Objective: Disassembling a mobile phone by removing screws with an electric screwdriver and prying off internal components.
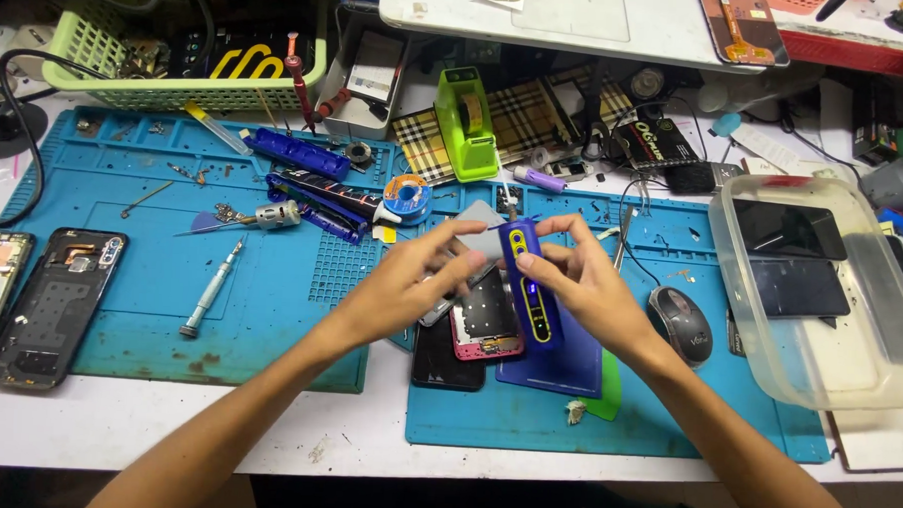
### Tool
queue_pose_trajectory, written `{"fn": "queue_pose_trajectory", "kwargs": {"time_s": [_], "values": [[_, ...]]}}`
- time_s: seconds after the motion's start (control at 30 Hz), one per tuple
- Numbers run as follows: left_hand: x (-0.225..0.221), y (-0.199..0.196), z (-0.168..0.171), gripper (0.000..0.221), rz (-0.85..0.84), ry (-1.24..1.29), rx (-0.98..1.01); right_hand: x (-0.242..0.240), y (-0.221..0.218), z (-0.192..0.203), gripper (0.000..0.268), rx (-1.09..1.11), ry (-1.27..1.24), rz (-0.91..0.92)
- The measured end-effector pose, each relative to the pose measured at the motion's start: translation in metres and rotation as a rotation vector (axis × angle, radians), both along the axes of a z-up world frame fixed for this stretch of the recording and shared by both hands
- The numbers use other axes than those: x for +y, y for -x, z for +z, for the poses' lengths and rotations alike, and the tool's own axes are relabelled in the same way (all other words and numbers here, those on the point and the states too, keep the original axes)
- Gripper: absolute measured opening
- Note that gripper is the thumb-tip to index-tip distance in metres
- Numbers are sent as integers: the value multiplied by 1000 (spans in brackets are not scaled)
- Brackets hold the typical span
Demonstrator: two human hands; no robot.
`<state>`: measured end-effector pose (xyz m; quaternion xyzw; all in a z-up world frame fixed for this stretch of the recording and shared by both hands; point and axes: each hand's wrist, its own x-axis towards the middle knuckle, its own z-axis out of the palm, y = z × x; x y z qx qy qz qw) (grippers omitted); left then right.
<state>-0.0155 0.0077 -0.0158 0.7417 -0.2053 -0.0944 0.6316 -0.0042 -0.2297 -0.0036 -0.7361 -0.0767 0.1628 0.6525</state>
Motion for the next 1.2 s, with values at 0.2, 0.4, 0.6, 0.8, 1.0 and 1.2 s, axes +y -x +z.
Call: {"fn": "queue_pose_trajectory", "kwargs": {"time_s": [0.2,0.4,0.6,0.8,1.0,1.2], "values": [[-18,17,1,71,-127,333,430,24,14,16,34,166,-10,40],[-15,15,3,55,-76,317,361,-20,-87,20,11,-778,748,-133],[-14,4,-10,55,-25,418,354,-21,-165,-9,21,-676,1055,-326],[-9,6,-5,50,7,473,376,-19,-180,-29,21,-635,997,-250],[-9,8,-3,45,23,530,425,-16,-119,16,27,-600,885,-111],[-10,13,8,35,21,604,521,-29,-71,27,31,-223,281,106]]}}
